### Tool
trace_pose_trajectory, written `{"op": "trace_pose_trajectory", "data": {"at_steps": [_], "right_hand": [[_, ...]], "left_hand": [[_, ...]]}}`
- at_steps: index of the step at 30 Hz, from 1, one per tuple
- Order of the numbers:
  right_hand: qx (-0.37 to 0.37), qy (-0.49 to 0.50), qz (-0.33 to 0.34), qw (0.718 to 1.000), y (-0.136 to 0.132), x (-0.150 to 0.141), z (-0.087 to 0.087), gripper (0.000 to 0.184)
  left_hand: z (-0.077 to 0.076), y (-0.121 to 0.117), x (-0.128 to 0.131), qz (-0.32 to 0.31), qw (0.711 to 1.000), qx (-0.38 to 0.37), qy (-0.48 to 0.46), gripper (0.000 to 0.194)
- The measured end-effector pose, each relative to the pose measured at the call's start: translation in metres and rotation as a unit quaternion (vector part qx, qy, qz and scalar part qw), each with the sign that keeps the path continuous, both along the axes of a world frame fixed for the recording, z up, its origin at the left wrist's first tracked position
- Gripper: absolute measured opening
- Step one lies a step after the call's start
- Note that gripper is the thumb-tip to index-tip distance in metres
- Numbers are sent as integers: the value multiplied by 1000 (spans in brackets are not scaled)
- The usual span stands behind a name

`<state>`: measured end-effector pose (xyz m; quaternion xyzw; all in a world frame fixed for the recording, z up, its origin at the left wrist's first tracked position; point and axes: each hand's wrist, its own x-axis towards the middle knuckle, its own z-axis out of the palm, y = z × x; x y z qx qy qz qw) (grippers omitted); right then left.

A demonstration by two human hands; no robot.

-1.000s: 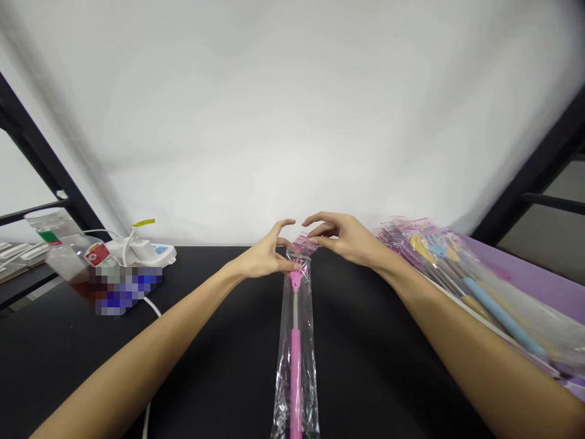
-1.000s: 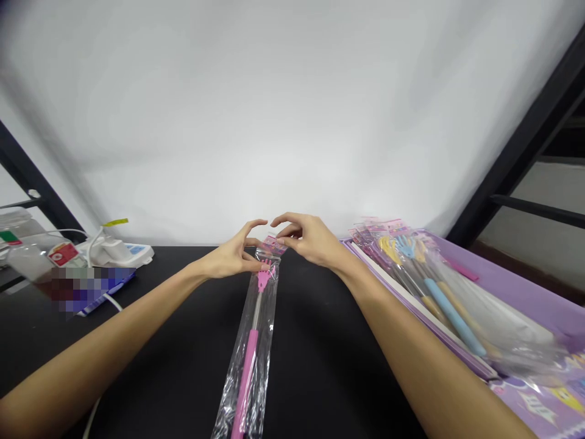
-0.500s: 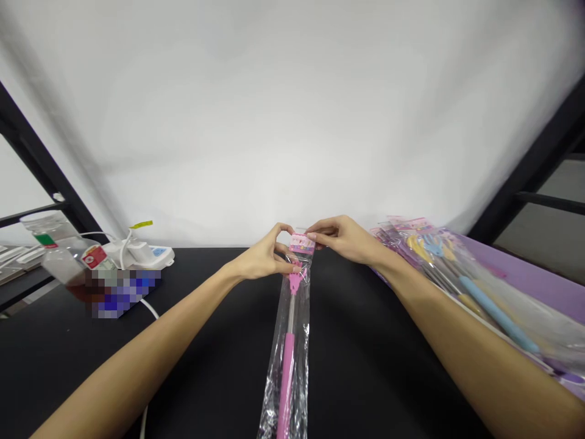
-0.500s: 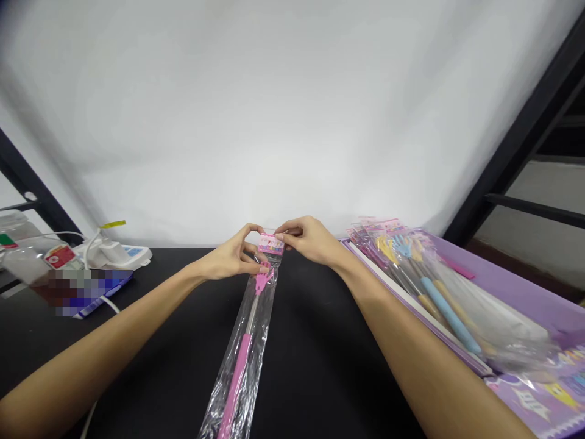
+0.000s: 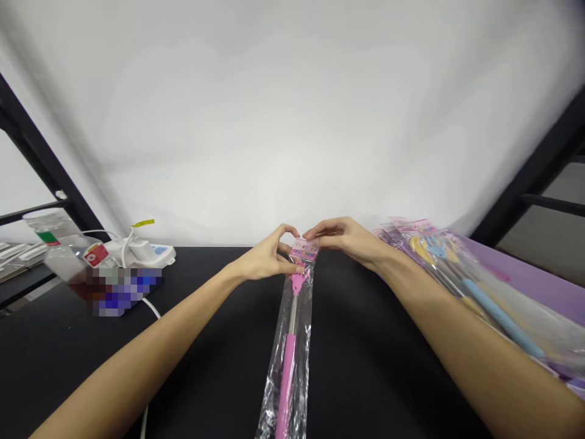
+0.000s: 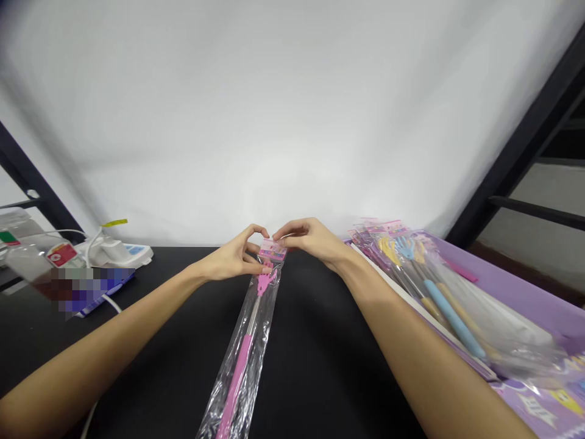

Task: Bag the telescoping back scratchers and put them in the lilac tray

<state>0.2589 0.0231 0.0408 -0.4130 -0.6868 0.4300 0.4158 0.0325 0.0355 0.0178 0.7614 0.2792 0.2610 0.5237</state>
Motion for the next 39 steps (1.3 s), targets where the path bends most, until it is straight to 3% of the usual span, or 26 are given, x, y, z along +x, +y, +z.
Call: {"op": "trace_pose_trajectory", "data": {"at_steps": [5, 11, 16, 23, 28, 35, 39], "right_hand": [[19, -78, 41, 996, -3, 2, 3, 29], [94, -74, -7, 993, 3, -2, -6, 22], [107, -79, -13, 991, 4, -4, -6, 29], [111, -73, -26, 991, 0, -8, -4, 32], [133, -112, -41, 984, 2, -7, -7, 28], [109, -113, -55, 986, 7, -7, -11, 30], [-10, -95, -68, 993, -2, -7, -5, 41]], "left_hand": [[0, 2, 0, 13, 1000, -4, -10, 58], [1, 4, 3, 10, 1000, -7, 6, 45], [2, 4, 4, -8, 999, -27, 23, 30], [2, 3, 4, -23, 998, -30, 59, 29], [1, 3, 4, -11, 999, -10, 36, 30], [-3, 5, 7, 39, 999, -24, 0, 38], [-1, 4, 12, 104, 994, -22, -35, 39]]}}
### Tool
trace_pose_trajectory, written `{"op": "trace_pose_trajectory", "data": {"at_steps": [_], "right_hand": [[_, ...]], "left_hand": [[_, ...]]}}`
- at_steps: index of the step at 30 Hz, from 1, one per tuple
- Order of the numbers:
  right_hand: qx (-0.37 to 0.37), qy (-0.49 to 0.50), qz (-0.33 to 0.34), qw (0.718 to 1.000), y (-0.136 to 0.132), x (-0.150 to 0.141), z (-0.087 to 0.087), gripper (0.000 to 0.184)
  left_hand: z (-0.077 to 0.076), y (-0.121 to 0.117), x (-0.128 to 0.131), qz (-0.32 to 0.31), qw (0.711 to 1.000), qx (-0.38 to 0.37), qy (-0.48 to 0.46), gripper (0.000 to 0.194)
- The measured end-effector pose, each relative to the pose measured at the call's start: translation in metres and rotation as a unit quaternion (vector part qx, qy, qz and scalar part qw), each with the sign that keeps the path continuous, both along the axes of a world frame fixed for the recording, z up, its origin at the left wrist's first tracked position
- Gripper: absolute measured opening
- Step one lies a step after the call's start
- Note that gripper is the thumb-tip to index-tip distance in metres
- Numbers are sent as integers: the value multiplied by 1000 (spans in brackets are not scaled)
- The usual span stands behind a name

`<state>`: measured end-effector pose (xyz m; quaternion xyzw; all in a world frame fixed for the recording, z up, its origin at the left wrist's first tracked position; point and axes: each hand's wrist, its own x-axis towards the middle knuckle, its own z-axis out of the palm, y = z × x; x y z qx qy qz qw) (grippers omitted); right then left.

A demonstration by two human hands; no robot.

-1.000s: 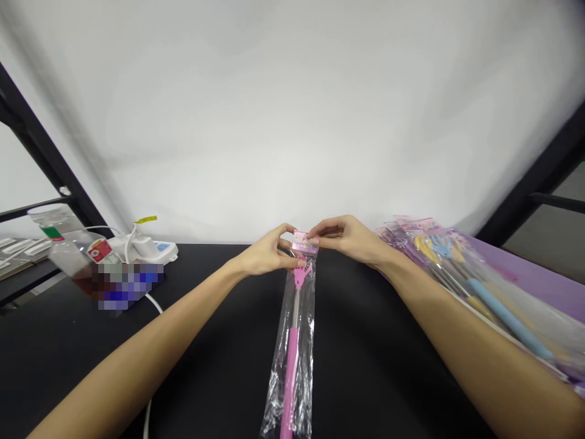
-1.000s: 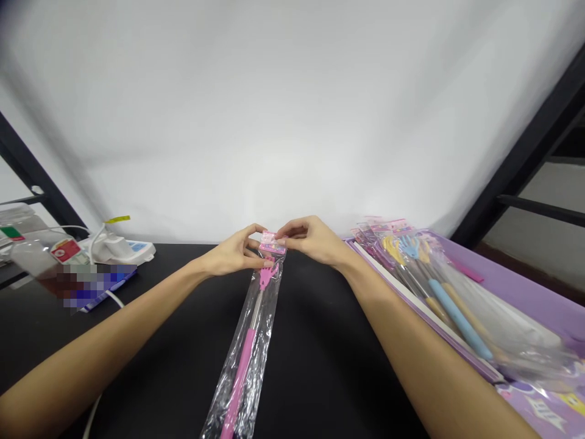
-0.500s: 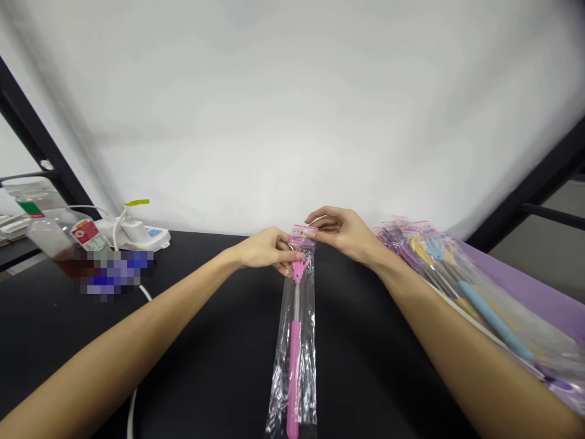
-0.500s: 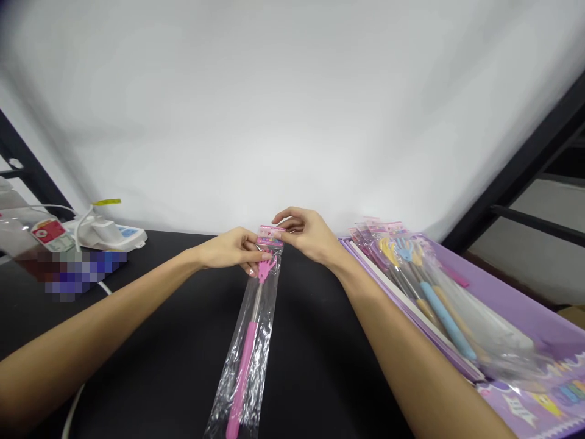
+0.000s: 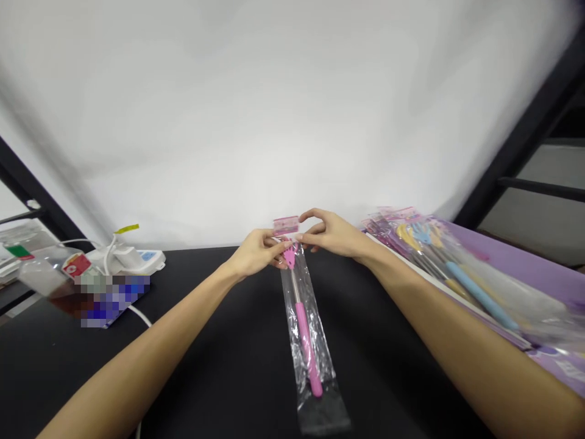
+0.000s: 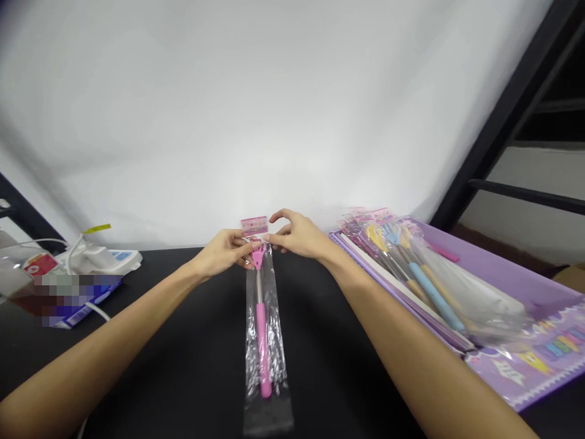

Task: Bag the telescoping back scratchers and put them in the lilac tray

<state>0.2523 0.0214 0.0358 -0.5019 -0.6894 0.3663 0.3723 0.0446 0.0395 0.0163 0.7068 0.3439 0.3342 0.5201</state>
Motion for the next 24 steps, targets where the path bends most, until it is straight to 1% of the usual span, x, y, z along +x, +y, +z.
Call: {"op": "trace_pose_trajectory", "data": {"at_steps": [2, 3, 4, 6, 8, 10, 12, 13, 15, 17, 19, 21, 22, 24], "right_hand": [[-88, 33, -8, 996, -10, 1, 4, 43], [-116, 34, -7, 993, -15, 2, 7, 42], [-125, 19, -5, 992, -21, 3, 10, 41], [-87, -38, -1, 996, -33, 7, 16, 35], [-25, -78, -13, 997, -43, 15, 23, 26], [15, -77, -33, 996, -53, 26, 33, 19], [44, -79, -56, 994, -62, 43, 43, 15], [60, -86, -75, 992, -66, 54, 48, 14], [84, -95, -137, 982, -75, 77, 56, 13], [90, -90, -233, 964, -83, 102, 59, 15], [86, -108, -331, 933, -88, 125, 54, 19], [82, -170, -394, 899, -90, 144, 41, 20], [79, -211, -409, 885, -90, 151, 33, 19], [72, -277, -404, 869, -90, 161, 15, 15]], "left_hand": [[3, 1, 5, 61, 998, 10, -28, 37], [6, 2, 8, 92, 995, 17, -45, 34], [8, 2, 12, 122, 990, 23, -63, 31], [15, 4, 23, 167, 981, 19, -101, 24], [21, 4, 36, 189, 972, -3, -142, 18], [28, 1, 52, 172, 966, -32, -191, 16], [32, -3, 69, 123, 963, -67, -228, 21], [33, -6, 78, 96, 965, -79, -231, 25], [31, -13, 96, 60, 976, -79, -192, 35], [24, -21, 114, 23, 993, -45, -110, 39], [14, -30, 132, -32, 999, 15, -23, 40], [3, -39, 148, -83, 992, 82, 41, 41], [-3, -43, 155, -89, 987, 114, 65, 42], [-13, -50, 167, -68, 979, 159, 107, 47]]}}
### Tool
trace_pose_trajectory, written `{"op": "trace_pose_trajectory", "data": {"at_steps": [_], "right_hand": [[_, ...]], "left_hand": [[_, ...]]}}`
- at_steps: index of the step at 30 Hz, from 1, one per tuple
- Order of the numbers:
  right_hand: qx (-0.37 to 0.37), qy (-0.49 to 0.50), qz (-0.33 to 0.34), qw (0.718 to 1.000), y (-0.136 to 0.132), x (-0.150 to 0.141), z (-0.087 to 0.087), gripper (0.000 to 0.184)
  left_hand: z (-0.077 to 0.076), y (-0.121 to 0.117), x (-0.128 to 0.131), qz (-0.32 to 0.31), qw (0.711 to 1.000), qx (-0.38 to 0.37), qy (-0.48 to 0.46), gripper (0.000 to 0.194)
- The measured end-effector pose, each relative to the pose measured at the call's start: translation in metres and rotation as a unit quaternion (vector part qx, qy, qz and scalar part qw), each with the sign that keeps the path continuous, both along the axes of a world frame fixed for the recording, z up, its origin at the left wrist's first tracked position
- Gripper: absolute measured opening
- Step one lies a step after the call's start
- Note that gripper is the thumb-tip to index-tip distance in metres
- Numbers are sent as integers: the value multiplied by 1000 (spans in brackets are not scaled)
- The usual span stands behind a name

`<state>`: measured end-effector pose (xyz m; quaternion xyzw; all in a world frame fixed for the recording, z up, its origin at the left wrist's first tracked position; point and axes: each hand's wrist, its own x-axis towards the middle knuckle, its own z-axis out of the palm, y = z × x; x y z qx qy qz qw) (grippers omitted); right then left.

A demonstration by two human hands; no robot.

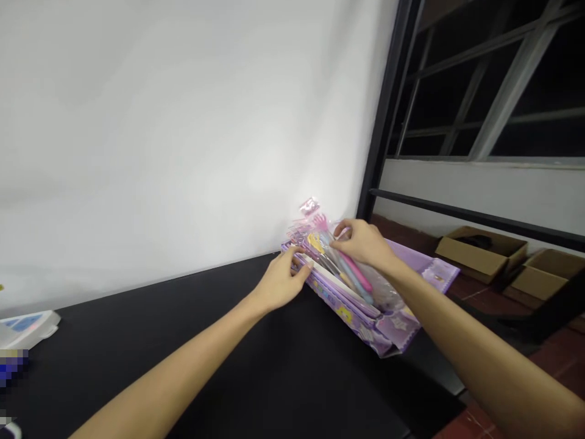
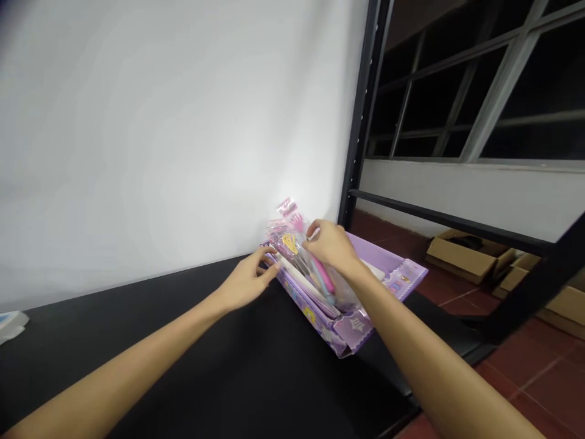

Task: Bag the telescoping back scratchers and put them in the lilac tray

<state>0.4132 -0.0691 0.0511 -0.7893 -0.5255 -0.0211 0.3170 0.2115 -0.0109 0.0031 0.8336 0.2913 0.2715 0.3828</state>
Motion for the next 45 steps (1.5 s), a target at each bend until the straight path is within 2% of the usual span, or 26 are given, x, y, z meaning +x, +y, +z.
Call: {"op": "trace_pose_trajectory", "data": {"at_steps": [3, 5, 9, 12, 18, 24, 27, 30, 33, 35, 37, 41, 45], "right_hand": [[-9, -35, 45, 998, -1, 7, -21, 15], [1, -39, 74, 996, -4, 9, -27, 16], [1, -10, 102, 995, -7, 13, -29, 16], [22, -26, 111, 993, -7, 16, -27, 15], [21, -36, 154, 987, -7, 9, -22, 19], [24, -44, 133, 990, -8, -5, -28, 15], [29, -36, 106, 993, -10, -10, -24, 18], [37, -29, 90, 995, -14, -21, -11, 19], [56, 5, 107, 993, -17, -39, 4, 18], [87, 29, 118, 989, -16, -55, 11, 14], [113, 48, 139, 983, -12, -73, 15, 12], [114, 77, 203, 970, 3, -111, 15, 11], [71, 67, 250, 963, 21, -142, 2, 10]], "left_hand": [[-12, -5, 13, 64, 997, 31, 35, 53], [-16, -6, 18, 86, 995, 25, 48, 54], [-16, -5, 29, 106, 993, 7, 55, 54], [-13, -6, 36, 123, 991, -9, 45, 56], [-9, 2, 36, 107, 991, -51, 58, 53], [-9, 21, 28, 77, 993, -68, 65, 62], [-10, 31, 26, 62, 994, -55, 74, 63], [-12, 38, 27, 53, 995, -43, 66, 60], [-14, 43, 24, 48, 998, -8, 39, 44], [-13, 44, 13, 53, 998, 24, 15, 33], [-11, 44, -8, 56, 996, 68, 5, 31], [-5, 36, -74, 29, 988, 134, 74, 29], [-5, 24, -142, 61, 971, 168, 157, 33]]}}
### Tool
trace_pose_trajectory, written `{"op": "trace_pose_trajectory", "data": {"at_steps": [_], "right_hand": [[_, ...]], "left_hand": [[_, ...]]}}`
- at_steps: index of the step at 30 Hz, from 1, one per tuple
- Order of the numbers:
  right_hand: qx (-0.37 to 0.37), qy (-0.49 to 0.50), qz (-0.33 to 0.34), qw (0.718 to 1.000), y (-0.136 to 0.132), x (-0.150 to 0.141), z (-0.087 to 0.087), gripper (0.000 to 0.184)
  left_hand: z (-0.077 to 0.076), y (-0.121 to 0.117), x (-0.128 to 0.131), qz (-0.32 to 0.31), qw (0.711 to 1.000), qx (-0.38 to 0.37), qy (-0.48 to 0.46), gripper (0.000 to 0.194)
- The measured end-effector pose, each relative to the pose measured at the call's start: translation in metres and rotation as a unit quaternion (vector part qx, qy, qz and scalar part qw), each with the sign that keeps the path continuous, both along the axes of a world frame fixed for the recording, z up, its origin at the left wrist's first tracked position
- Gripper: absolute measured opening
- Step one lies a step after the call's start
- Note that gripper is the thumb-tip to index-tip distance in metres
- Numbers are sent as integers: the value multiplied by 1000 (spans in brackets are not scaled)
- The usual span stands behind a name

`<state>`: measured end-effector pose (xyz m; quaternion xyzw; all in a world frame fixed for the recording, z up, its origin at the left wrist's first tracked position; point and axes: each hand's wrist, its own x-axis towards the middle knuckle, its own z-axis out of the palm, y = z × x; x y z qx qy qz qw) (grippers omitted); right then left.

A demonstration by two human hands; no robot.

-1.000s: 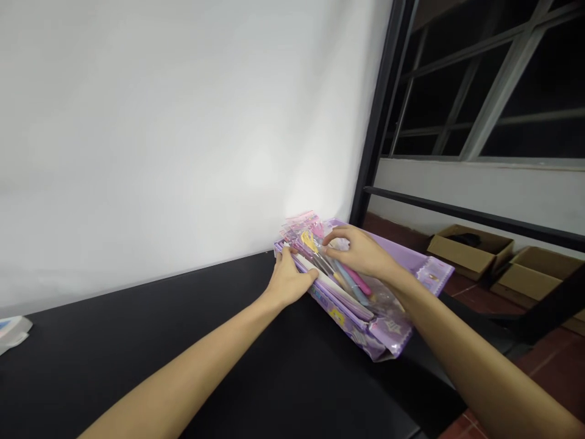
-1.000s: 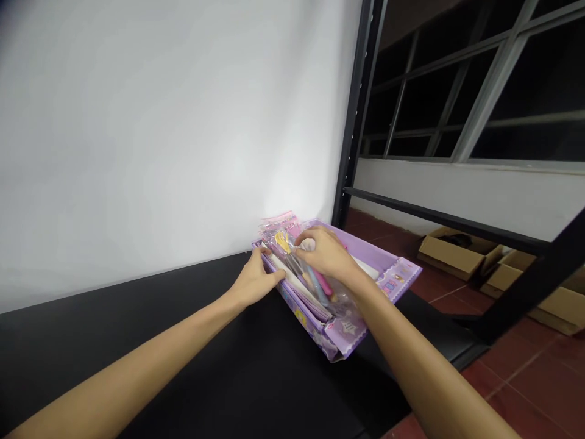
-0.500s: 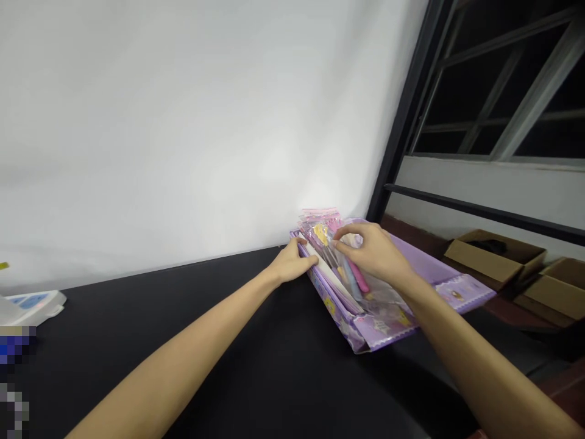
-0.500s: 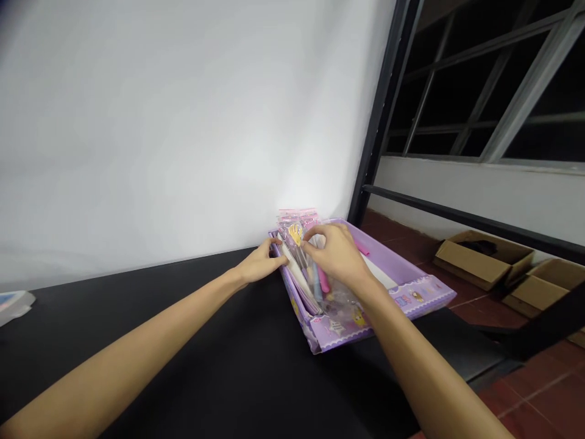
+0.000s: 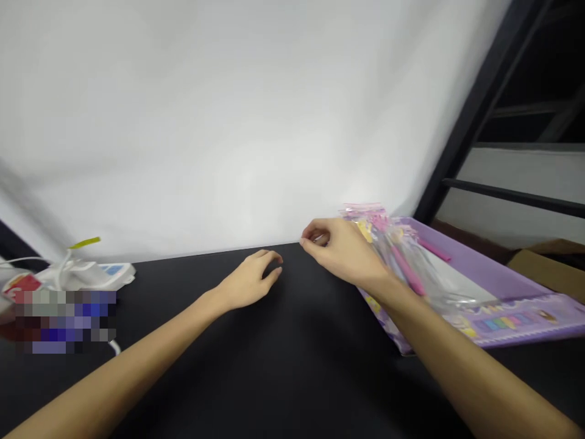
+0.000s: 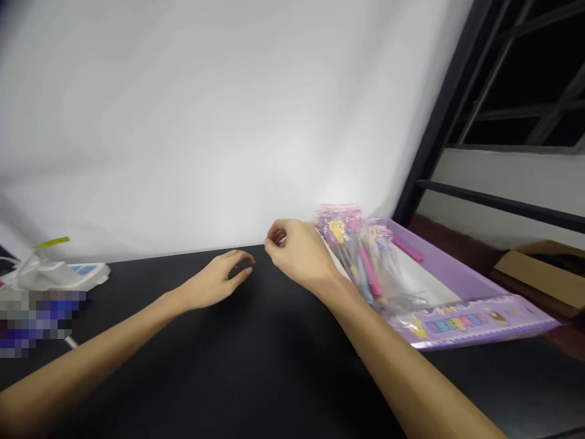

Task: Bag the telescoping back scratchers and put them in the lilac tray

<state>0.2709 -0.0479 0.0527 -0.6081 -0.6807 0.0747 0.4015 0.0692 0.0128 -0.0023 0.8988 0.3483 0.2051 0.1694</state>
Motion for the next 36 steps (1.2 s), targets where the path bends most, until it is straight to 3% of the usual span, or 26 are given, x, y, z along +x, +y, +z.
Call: {"op": "trace_pose_trajectory", "data": {"at_steps": [4, 7, 16, 21, 36], "right_hand": [[-50, -44, 32, 997, 13, -24, -27, 9], [-72, -99, 40, 992, 16, -39, -49, 8], [-13, -196, 63, 978, 17, -45, -94, 19], [-8, -174, 83, 981, 7, -43, -100, 18], [-24, -109, 88, 990, 5, -43, -98, 19]], "left_hand": [[-17, -11, -48, 17, 998, 31, 43, 35], [-30, -16, -68, 13, 997, 49, 59, 39], [-42, -23, -71, 64, 995, 78, 21, 34], [-42, -24, -71, 68, 995, 65, 17, 33], [-43, -22, -73, 66, 996, 57, 3, 32]]}}
